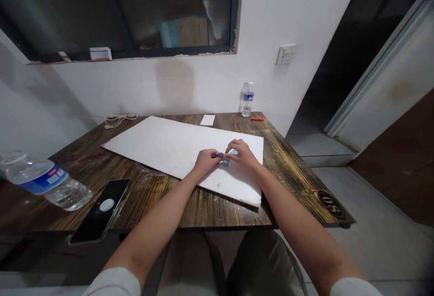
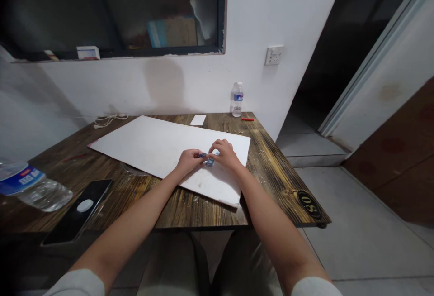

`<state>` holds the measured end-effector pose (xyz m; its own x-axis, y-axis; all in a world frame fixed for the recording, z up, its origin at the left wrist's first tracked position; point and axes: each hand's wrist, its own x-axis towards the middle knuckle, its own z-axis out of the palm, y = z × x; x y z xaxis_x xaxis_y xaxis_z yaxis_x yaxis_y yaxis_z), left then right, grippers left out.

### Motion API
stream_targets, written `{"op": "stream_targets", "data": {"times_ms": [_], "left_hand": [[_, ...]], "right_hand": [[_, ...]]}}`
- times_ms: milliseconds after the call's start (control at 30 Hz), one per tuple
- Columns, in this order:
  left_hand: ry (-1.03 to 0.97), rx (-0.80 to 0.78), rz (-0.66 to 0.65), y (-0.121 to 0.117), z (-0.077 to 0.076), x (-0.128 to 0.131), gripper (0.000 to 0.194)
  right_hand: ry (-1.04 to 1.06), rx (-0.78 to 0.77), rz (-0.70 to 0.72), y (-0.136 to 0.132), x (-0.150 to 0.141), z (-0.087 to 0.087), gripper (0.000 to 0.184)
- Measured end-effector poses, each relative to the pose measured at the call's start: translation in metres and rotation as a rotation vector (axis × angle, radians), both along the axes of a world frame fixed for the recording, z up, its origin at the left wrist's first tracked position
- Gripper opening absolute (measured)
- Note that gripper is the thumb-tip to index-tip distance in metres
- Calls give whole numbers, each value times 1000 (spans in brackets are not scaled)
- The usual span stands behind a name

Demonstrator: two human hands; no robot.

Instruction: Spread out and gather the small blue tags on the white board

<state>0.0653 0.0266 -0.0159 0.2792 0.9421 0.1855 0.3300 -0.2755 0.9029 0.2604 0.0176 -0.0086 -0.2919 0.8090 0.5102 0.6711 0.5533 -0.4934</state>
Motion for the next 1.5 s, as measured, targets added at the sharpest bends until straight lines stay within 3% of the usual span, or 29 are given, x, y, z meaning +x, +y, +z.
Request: {"op": "stream_targets", "data": {"times_ms": [100, 267, 667, 933, 1267, 1400, 1500], "left_hand": [[29, 49, -51, -5, 4, 0, 21], [-113, -28, -114, -9, 11, 3, 33], [-120, -42, -113, -9, 13, 3, 33], [-175, -97, -115, -8, 12, 5, 33], [-224, -111, -87, -4, 7, 2, 32], [-258, -97, -2, -1, 5, 1, 35], [-286, -106, 62, 1, 6, 1, 39]], "right_hand": [[50, 1, 23, 1, -1, 0, 17], [134, 3, -18, 3, 1, -1, 19], [200, -14, 59, 2, -4, 0, 10], [358, -12, 25, 7, -2, -4, 10], [565, -178, -40, 8, -3, -6, 14], [476, -219, -120, 9, 4, -1, 15], [302, -241, -100, 10, 7, 1, 10]]}}
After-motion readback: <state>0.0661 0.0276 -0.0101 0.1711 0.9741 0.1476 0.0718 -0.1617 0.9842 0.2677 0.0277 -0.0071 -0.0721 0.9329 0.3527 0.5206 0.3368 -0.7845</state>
